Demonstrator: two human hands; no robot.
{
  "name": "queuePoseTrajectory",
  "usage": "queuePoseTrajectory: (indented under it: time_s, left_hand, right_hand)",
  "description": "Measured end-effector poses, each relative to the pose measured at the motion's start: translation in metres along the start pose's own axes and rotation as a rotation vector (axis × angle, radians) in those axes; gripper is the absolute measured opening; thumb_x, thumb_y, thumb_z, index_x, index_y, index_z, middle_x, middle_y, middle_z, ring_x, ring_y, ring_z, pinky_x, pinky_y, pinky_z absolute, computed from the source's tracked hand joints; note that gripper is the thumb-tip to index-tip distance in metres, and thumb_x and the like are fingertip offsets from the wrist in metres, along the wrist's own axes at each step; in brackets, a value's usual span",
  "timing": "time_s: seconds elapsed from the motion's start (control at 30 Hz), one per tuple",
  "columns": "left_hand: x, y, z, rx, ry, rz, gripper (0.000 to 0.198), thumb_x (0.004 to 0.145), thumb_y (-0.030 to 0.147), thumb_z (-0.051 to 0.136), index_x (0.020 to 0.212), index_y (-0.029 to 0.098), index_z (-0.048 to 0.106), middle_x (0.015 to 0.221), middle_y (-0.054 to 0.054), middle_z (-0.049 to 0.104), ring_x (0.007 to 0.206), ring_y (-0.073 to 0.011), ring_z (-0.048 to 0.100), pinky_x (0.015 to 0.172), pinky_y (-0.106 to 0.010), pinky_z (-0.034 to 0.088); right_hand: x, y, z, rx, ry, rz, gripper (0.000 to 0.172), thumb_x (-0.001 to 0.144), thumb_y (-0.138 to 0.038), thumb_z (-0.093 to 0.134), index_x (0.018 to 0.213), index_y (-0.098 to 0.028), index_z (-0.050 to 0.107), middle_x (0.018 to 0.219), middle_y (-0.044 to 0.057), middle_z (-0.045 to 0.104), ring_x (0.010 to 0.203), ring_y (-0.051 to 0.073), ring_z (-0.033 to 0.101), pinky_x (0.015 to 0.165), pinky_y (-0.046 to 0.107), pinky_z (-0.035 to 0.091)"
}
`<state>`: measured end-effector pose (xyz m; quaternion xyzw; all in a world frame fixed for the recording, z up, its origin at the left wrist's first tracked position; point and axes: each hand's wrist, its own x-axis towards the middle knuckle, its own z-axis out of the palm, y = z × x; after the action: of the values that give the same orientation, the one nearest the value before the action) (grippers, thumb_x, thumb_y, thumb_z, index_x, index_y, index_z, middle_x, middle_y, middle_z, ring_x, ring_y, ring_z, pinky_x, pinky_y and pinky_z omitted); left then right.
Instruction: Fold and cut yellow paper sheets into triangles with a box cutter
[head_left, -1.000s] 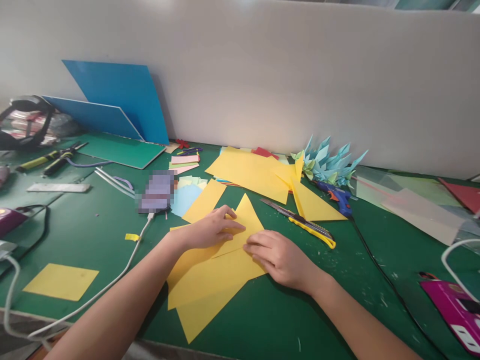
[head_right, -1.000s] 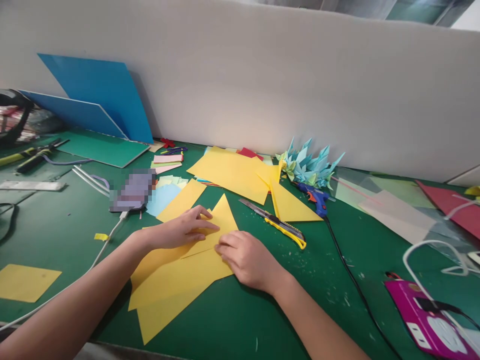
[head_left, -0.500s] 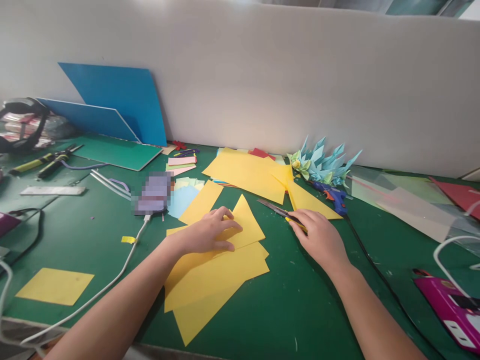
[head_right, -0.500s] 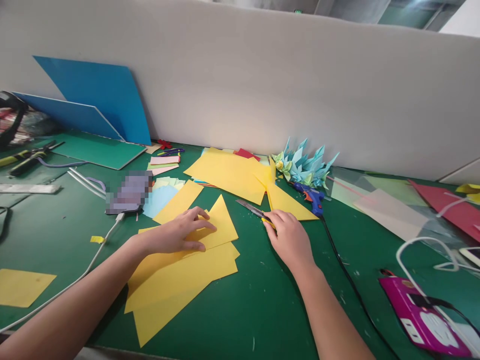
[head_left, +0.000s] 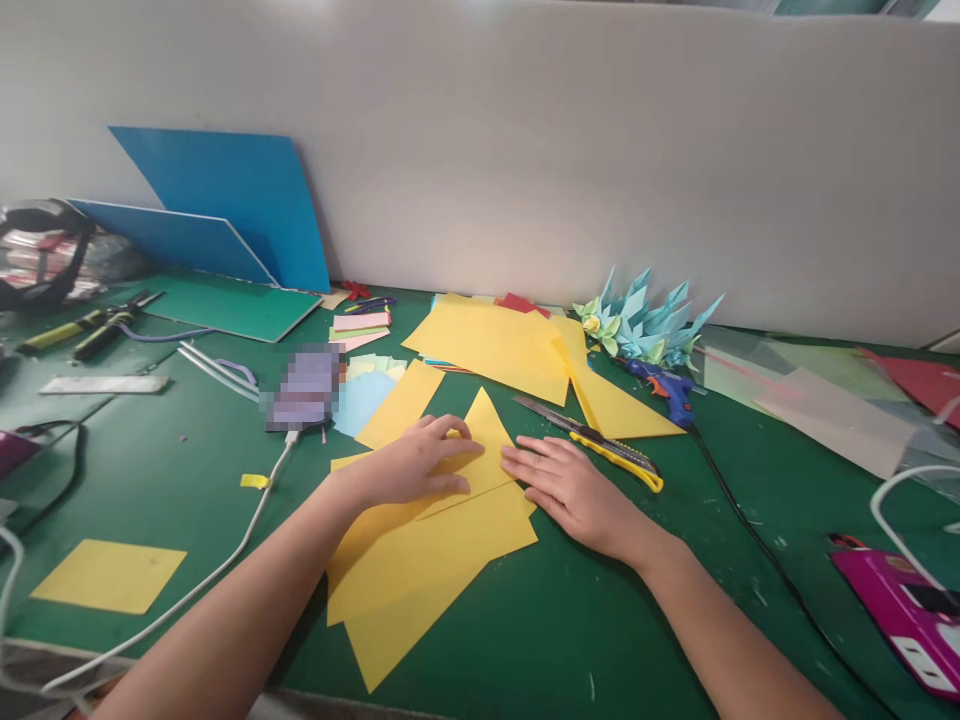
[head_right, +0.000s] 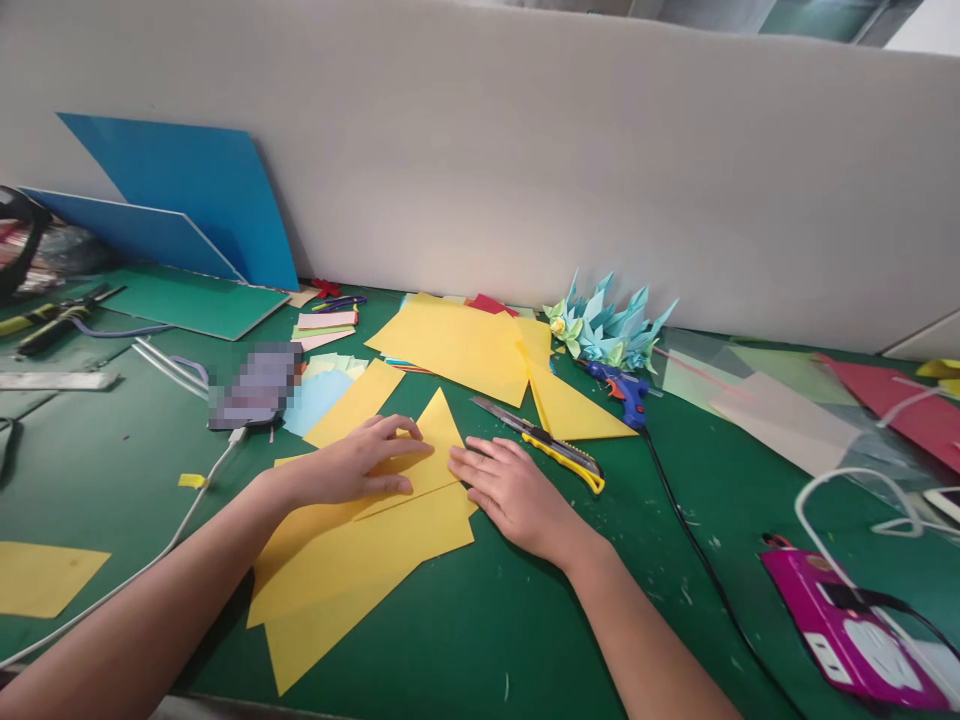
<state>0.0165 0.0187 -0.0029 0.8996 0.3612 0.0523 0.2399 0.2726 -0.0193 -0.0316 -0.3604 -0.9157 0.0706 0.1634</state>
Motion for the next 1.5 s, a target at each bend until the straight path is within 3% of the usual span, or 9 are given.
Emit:
queuePoseTrajectory:
  time_s: [0.1, 0.33, 0.67, 0.87, 1.5]
  left_hand:
    - [0.001, -0.001, 0.001, 0.008, -0.016, -0.015, 0.037, 0.090, 0.037, 0.048, 0.125, 0.028, 0.054, 0.123, -0.007, 0.048, 0.110, -0.0252, 0.045, 0.093, -0.039, 0.040]
    - [0.001, -0.001, 0.002, 0.007, -0.002, -0.014, 0.038, 0.088, 0.035, 0.051, 0.126, 0.029, 0.053, 0.121, -0.006, 0.049, 0.108, -0.0239, 0.047, 0.092, -0.037, 0.041]
    - [0.001, 0.002, 0.001, 0.009, -0.010, -0.033, 0.038, 0.088, 0.034, 0.051, 0.125, 0.028, 0.054, 0.120, -0.007, 0.049, 0.108, -0.0249, 0.046, 0.094, -0.039, 0.041]
    - [0.001, 0.001, 0.002, 0.012, -0.010, -0.027, 0.038, 0.088, 0.032, 0.052, 0.125, 0.028, 0.054, 0.121, -0.007, 0.049, 0.109, -0.0254, 0.046, 0.094, -0.040, 0.040]
    - [0.002, 0.002, 0.000, 0.010, -0.033, -0.038, 0.037, 0.087, 0.031, 0.053, 0.124, 0.030, 0.056, 0.120, -0.006, 0.048, 0.109, -0.0251, 0.044, 0.094, -0.039, 0.039]
  right_hand:
    - [0.001, 0.000, 0.003, -0.005, -0.059, -0.015, 0.041, 0.096, -0.019, 0.037, 0.135, -0.026, 0.046, 0.136, 0.003, 0.052, 0.128, 0.024, 0.045, 0.103, 0.049, 0.039]
    - [0.000, 0.000, 0.003, -0.031, -0.063, -0.024, 0.041, 0.095, -0.018, 0.036, 0.135, -0.022, 0.047, 0.135, 0.005, 0.053, 0.128, 0.022, 0.046, 0.103, 0.048, 0.040]
    - [-0.001, -0.007, -0.001, -0.041, 0.009, -0.043, 0.037, 0.095, -0.019, 0.039, 0.128, -0.025, 0.055, 0.129, 0.007, 0.059, 0.118, 0.024, 0.054, 0.097, 0.049, 0.046]
    - [0.002, -0.015, -0.002, -0.054, 0.056, -0.045, 0.033, 0.093, -0.017, 0.043, 0.119, -0.019, 0.062, 0.122, 0.009, 0.064, 0.106, 0.026, 0.060, 0.089, 0.046, 0.052]
    - [0.002, -0.019, 0.008, -0.082, 0.127, -0.055, 0.032, 0.093, -0.016, 0.040, 0.113, -0.013, 0.065, 0.114, 0.011, 0.067, 0.100, 0.025, 0.061, 0.084, 0.043, 0.056]
